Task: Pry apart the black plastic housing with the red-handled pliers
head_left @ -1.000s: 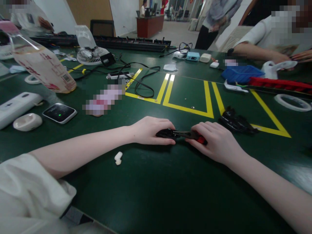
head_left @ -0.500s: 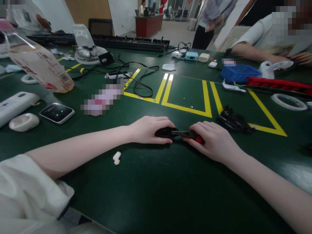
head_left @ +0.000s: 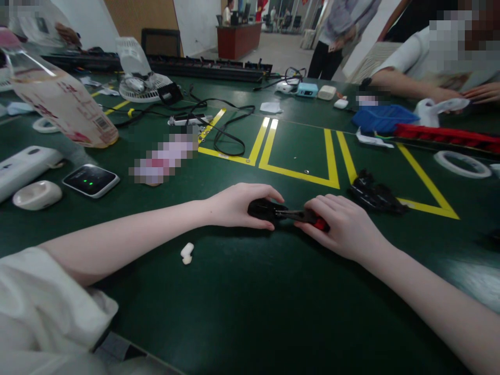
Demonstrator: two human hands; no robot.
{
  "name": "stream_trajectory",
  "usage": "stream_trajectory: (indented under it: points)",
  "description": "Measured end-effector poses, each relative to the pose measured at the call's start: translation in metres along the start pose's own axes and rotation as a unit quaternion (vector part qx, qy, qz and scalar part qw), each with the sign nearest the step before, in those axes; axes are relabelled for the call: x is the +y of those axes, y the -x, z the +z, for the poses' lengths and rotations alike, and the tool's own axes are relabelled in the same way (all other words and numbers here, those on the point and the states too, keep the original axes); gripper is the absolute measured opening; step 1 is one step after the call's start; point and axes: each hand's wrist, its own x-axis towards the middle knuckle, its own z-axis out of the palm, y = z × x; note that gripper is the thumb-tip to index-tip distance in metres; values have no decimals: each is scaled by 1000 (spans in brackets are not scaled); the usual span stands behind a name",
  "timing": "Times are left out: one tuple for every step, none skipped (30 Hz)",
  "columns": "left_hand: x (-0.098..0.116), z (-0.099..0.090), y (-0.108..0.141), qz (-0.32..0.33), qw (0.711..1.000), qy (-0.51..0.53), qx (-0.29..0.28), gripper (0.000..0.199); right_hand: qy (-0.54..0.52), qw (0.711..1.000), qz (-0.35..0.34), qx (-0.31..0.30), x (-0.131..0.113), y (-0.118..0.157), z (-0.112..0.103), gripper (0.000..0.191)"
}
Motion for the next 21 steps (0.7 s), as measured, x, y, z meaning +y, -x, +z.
stream_trajectory:
  points:
    - [-1, -1, 0, -4, 1000, 22, 5, 48, 2, 1000, 0, 1, 0, 0, 0, 32]
    - [-1, -1, -1, -10, 999, 42, 9, 50, 3, 1000, 0, 2, 0, 0, 0, 32]
    - [-1, -2, -1, -17, 998, 60, 12, 52, 5, 1000, -2, 3, 0, 0, 0, 32]
    - [-2, -2, -1, -28, 996, 79, 15, 52, 8, 1000, -3, 3, 1, 0, 1, 32]
    - [-2, -2, -2, -40, 994, 98, 17, 52, 10, 1000, -4, 3, 1, 0, 1, 31]
    - [-1, -2, -2, -52, 992, 118, 16, 52, 12, 1000, -4, 4, 1, 0, 1, 31]
    - [-1, -2, -2, -64, 989, 136, 12, 51, 13, 1000, -4, 4, 1, 0, 1, 31]
    - [-1, -2, -3, -75, 986, 151, 7, 50, 14, 1000, -2, 4, 0, 0, 1, 31]
    - [0, -3, -3, -86, 983, 164, 1, 49, 14, 1000, -1, 3, 0, 0, 1, 31]
    - [0, -3, -4, -96, 980, 175, -4, 48, 13, 1000, 0, 2, 0, 0, 1, 31]
    - [0, -3, -4, -104, 977, 183, -9, 48, 12, 1000, 1, 2, 0, 0, 1, 31]
    - [0, -3, -4, -112, 976, 188, -10, 47, 11, 1000, 2, 2, -1, 0, 1, 31]
    - [0, -3, -4, -117, 975, 191, -12, 47, 9, 1000, 2, 1, -1, 0, 1, 31]
    - [0, -3, -4, -120, 974, 192, -13, 48, 8, 1000, 2, 0, -1, 0, 0, 31]
    - [0, -3, -4, -120, 974, 189, -13, 49, 6, 1000, 3, 0, -1, 0, 0, 32]
    - [0, -3, -4, -118, 975, 185, -12, 50, 5, 1000, 3, -2, 0, 0, 0, 32]
    - [0, -3, -4, -117, 977, 181, -12, 51, 4, 1000, 4, -2, 0, 0, 0, 32]
    - [0, -3, -4, -115, 978, 176, -12, 51, 4, 1000, 4, -4, 0, 0, 0, 32]
    - [0, -3, -4, -114, 978, 172, -14, 52, 5, 1000, 5, -4, 0, 1, 0, 33]
    - [0, -3, -3, -112, 979, 168, -14, 53, 6, 1000, 5, -4, 0, 1, 0, 33]
    - [-1, -3, -3, -111, 980, 163, -15, 54, 7, 1000, 5, -4, 1, 1, 1, 33]
